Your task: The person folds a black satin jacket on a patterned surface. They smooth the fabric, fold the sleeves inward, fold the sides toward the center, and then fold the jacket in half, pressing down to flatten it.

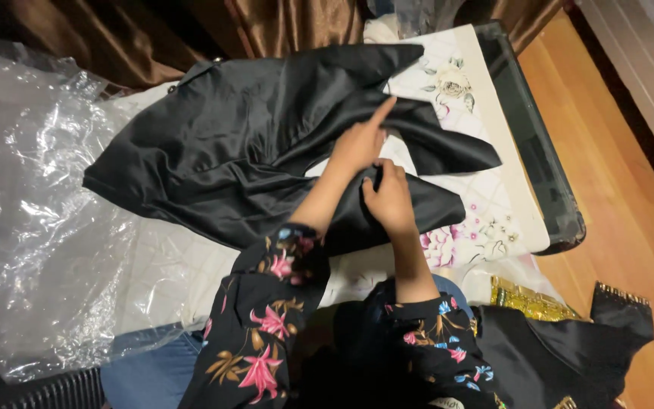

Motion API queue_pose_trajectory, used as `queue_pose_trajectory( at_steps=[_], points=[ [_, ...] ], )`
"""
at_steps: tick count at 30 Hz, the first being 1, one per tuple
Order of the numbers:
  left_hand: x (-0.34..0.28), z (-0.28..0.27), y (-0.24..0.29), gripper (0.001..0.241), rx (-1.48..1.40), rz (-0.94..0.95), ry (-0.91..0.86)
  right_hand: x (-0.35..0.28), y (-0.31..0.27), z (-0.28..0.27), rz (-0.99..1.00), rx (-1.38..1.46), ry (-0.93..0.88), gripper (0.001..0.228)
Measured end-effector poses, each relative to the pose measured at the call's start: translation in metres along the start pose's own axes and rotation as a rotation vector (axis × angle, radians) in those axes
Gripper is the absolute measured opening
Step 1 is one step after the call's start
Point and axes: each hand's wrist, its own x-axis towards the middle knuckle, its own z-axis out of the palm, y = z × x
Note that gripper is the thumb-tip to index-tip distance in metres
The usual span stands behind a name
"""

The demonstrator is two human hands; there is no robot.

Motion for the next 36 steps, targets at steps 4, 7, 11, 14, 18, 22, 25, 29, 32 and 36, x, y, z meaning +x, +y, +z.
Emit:
queue_pose_trajectory(
  at_steps=[4,7,11,14,18,22,25,29,32,36],
  points=[
    [-0.03,0.005,-0.009,0.076,0.258,-0.091,0.072,-0.001,0.004,0.003,-0.029,-0.025,-0.032,0.042],
    [-0.058,0.003,-0.026,0.03,0.77,-0.017,0.777,-0.004,0.007,0.012,-0.035,-0.099,-0.055,0.042],
    [-0.066,0.019,-0.093,0.029,0.841,-0.456,0.703,-0.017,-0.019,0.025,-0.28,-0.184,-0.057,0.037],
    [-0.055,0.024,-0.148,0.018,0.575,-0.63,0.493,-0.024,-0.037,0.041,-0.412,-0.215,-0.243,0.047],
    [-0.046,-0.014,-0.159,0.026,0.247,-0.623,0.505,-0.031,-0.057,0.044,-0.377,-0.425,-0.501,0.065],
    [-0.051,-0.055,-0.118,0.043,0.021,-0.468,0.599,-0.036,-0.059,0.048,-0.391,-0.517,-0.499,0.058],
    [-0.066,-0.044,-0.12,0.03,-0.045,-0.29,0.428,-0.033,-0.052,0.052,-0.375,-0.529,-0.505,0.053],
    [-0.141,-0.048,-0.082,0.014,-0.027,0.02,0.702,-0.022,-0.037,0.054,-0.429,-0.432,-0.474,0.028],
    [-0.194,-0.037,-0.066,0.014,0.131,-0.101,1.057,-0.027,-0.055,0.033,-0.497,-0.399,-0.492,0.027],
    [-0.232,-0.018,-0.1,0.045,0.077,-0.728,1.096,-0.043,-0.062,0.032,-0.568,-0.458,-0.591,0.063]
  ],
)
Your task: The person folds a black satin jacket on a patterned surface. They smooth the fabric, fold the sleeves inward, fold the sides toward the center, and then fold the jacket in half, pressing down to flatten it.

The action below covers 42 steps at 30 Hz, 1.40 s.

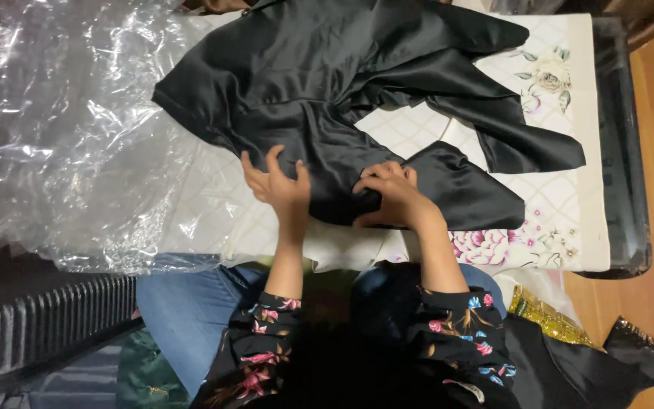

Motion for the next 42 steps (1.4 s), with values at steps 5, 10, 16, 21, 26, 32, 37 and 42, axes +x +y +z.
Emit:
queue_pose_trajectory(
  at_steps=[5,10,16,21,26,32,37,42],
  points=[
    [0.037,0.015,-0.048,0.056,-0.138,-0.003,-0.029,0.014,0.012,0.041,-0.084,-0.16,0.061,0.045],
    [0.072,-0.027,-0.042,0.036,-0.49,0.129,0.077,0.019,0.005,0.045,-0.188,-0.184,0.142,0.033],
    [0.055,-0.041,-0.055,0.052,-0.295,0.202,0.013,-0.007,-0.029,0.028,-0.066,-0.209,0.021,0.069],
    [0.028,-0.047,-0.001,0.026,-0.037,1.076,-0.047,-0.028,-0.015,0.032,-0.048,-0.259,0.302,0.058],
    [-0.051,0.004,0.014,0.046,-0.034,0.735,-0.708,-0.033,0.019,0.031,0.111,-0.246,0.447,0.065],
    [-0.069,0.041,0.018,0.033,0.312,0.694,-0.661,-0.062,0.031,0.006,0.428,0.0,0.552,0.061],
    [-0.075,0.054,0.036,0.052,0.366,0.681,-0.799,-0.08,0.06,-0.004,0.485,0.142,0.687,0.053],
    [-0.074,0.056,0.076,0.052,0.282,0.72,-0.896,-0.099,0.08,0.003,0.47,0.004,1.048,0.044]
  ],
)
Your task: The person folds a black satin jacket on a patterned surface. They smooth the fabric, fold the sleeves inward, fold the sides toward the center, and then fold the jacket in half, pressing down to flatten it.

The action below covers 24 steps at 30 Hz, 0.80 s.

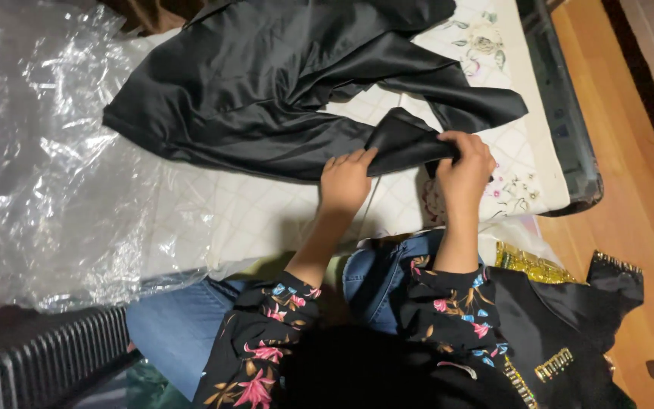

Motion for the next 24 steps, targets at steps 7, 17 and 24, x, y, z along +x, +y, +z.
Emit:
queue_pose_trajectory(
  at_steps=[7,17,24],
  points=[
    [-0.044,-0.082,0.021,0.069,-0.028,-0.107,-0.334,-0.006,0.021,-0.02,0.08,0.1,-0.029,0.039],
    [-0.051,-0.078,-0.037,0.063,0.046,-0.152,-0.399,-0.043,-0.012,-0.033,-0.22,0.06,-0.481,0.014],
    [-0.043,-0.068,-0.046,0.077,-0.034,-0.172,-0.358,-0.05,0.026,-0.032,-0.112,-0.465,-0.5,0.02]
  ],
)
